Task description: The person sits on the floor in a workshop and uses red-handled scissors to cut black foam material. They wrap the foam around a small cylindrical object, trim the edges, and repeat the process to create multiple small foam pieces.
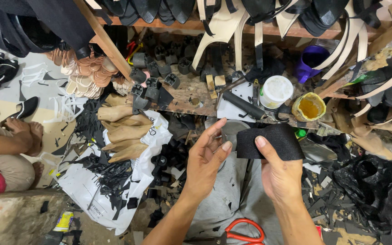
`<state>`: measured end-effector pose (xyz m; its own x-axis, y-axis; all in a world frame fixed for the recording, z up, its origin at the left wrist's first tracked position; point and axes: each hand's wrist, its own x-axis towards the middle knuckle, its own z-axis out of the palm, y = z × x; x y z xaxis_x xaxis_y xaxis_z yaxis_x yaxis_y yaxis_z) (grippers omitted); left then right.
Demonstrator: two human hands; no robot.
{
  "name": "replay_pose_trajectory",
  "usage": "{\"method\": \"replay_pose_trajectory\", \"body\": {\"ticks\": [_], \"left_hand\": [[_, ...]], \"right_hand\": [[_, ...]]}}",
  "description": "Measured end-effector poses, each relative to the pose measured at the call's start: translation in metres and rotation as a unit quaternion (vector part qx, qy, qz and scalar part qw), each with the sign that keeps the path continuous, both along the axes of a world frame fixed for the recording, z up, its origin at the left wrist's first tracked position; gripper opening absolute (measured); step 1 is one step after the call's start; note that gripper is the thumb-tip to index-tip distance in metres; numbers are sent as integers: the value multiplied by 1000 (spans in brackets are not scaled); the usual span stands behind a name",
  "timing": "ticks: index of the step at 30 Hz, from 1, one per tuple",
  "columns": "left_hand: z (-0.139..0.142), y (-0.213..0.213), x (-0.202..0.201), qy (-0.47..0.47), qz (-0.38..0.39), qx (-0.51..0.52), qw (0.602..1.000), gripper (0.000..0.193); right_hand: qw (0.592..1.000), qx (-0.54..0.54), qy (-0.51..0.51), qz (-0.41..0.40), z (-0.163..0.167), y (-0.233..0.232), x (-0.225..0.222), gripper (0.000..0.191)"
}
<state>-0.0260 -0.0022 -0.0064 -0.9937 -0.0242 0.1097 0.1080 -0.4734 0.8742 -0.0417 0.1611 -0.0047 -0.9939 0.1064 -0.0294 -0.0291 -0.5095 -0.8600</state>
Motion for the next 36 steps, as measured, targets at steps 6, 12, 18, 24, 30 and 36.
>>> {"method": "replay_pose_trajectory", "body": {"ticks": [6,12,18,24,30,36], "left_hand": [[9,2,2,15,9,-9,1000,57],[17,13,4,-7,49,-26,998,61],[11,10,4,11,43,-44,998,54],[0,10,-3,-7,45,28,999,60],[-20,8,-3,-69,5,108,992,52],[-27,11,5,-108,-83,213,968,52]], "right_hand": [[1000,4,5,-7,4,-3,0,22],[1000,13,0,11,9,-7,2,20],[1000,22,16,13,8,-8,5,17],[998,31,61,10,2,-10,7,16],[988,117,85,-46,-3,-2,7,13],[995,81,43,-35,-11,-2,2,16]]}}
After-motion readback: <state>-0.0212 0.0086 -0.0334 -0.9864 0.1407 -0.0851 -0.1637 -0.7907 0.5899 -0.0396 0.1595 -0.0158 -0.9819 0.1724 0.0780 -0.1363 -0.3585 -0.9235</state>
